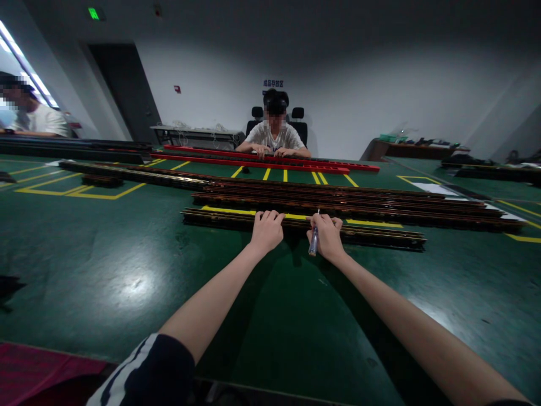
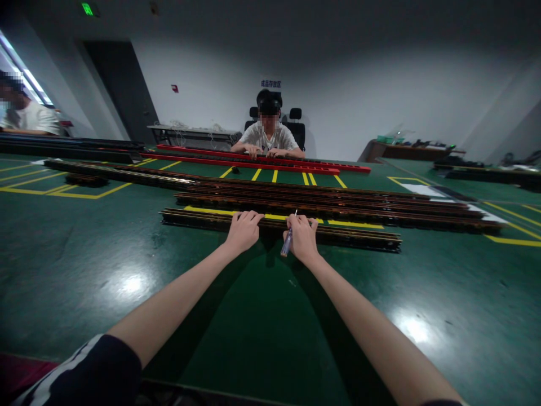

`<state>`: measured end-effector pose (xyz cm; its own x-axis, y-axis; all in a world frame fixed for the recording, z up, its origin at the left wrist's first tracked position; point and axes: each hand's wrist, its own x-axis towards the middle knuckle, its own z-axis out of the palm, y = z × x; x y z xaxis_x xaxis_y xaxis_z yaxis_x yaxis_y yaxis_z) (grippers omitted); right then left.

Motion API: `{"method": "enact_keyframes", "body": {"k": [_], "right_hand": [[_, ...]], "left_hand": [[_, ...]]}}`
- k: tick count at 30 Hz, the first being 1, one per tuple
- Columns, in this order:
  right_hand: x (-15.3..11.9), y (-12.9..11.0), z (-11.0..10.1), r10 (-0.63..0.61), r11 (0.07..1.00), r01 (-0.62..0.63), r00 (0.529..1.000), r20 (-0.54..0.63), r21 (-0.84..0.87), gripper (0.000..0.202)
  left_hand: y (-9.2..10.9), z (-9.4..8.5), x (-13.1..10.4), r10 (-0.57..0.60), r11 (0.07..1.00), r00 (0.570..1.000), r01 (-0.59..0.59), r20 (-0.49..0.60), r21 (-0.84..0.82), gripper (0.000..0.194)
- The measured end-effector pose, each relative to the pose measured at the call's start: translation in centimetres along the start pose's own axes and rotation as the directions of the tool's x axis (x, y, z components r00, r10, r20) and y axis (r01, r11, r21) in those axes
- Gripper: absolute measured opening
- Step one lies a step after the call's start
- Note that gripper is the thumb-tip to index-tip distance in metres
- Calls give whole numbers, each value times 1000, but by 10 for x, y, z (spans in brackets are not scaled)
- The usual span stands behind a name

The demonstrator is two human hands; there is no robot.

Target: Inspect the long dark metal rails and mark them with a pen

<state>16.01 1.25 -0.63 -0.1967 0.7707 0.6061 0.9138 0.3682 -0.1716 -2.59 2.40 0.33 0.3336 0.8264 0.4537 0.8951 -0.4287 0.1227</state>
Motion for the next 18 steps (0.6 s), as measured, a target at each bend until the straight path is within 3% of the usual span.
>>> {"method": "enact_keyframes", "body": {"k": [13,18], "right_hand": [[-3,7,2,59,997,-60,998,-38,-39,25],[-2,3,0,10,1000,-9,1000,-30,28,23]], "left_hand": [[1,-2,0,-3,1000,1000,3,4,-8,44],[0,-1,0,-1,1000,1000,1,7,-5,44]]}}
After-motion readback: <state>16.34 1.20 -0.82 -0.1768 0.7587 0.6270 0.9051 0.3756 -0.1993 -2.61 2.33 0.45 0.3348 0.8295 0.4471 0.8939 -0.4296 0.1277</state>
